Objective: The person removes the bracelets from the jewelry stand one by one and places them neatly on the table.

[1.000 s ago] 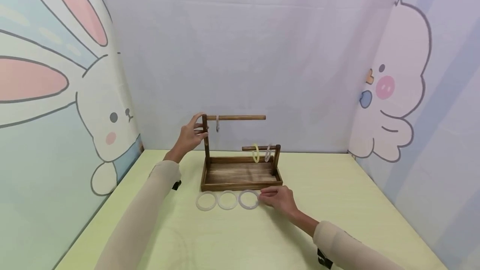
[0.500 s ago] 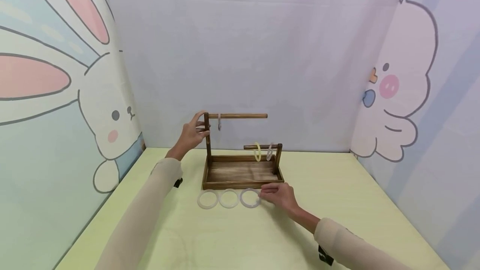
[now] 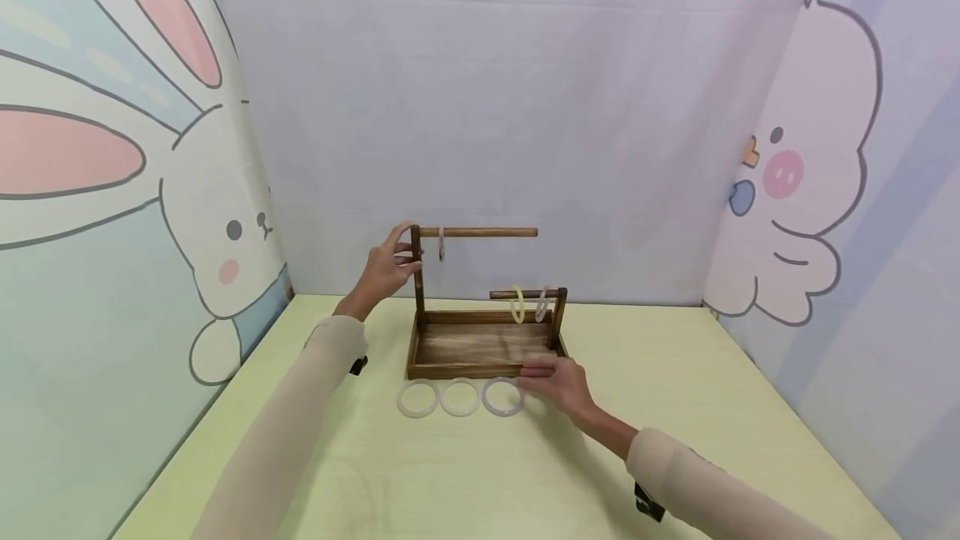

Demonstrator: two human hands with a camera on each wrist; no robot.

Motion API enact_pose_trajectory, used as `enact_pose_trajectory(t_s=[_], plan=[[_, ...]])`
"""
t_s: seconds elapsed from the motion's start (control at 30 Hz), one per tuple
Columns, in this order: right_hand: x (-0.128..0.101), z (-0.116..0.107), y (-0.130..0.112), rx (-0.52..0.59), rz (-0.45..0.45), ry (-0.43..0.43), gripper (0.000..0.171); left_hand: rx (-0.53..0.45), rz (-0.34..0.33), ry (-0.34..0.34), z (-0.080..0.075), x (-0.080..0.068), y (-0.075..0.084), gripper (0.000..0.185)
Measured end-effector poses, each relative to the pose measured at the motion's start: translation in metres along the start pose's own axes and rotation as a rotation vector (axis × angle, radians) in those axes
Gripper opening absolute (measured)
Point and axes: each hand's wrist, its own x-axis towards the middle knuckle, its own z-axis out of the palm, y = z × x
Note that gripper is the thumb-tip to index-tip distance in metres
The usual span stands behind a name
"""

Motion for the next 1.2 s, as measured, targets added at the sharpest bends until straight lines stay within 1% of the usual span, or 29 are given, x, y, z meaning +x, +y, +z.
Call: enact_pose_trajectory(t_s=[0.1,0.27,0.4,0.53,0.63,0.77,0.83,1.03,1.2], plan=[[0.002,0.001,-0.004,0.003,0.000,-0.004,0.033,-0.005,0.004,-0.001,0.000,0.000,0.000,0.078],[0.006,0.003,-0.011,-0.002,-0.006,0.015,0.037,-0.013,0.009,0.001,0.000,-0.002,-0.002,0.079],[0.009,0.004,-0.017,0.008,-0.020,0.017,0.035,-0.019,0.010,0.005,0.000,-0.002,-0.003,0.079],[0.015,0.006,-0.022,-0.024,-0.035,0.024,0.034,-0.028,0.013,0.000,0.001,-0.001,-0.004,0.080],[0.020,0.008,-0.026,0.000,-0.041,0.026,0.032,-0.028,0.019,-0.001,0.000,-0.001,-0.004,0.080],[0.025,0.011,-0.033,0.062,-0.050,0.013,0.030,-0.022,0.027,0.008,-0.001,-0.002,-0.003,0.080],[0.027,0.012,-0.037,0.068,-0.056,0.006,0.031,-0.023,0.031,0.009,-0.001,-0.003,-0.003,0.080],[0.030,0.012,-0.047,0.013,-0.078,0.002,0.032,-0.033,0.042,0.008,0.000,-0.004,-0.003,0.080],[0.033,0.015,-0.051,0.018,-0.097,-0.006,0.030,-0.037,0.035,0.011,0.002,-0.002,-0.003,0.081]])
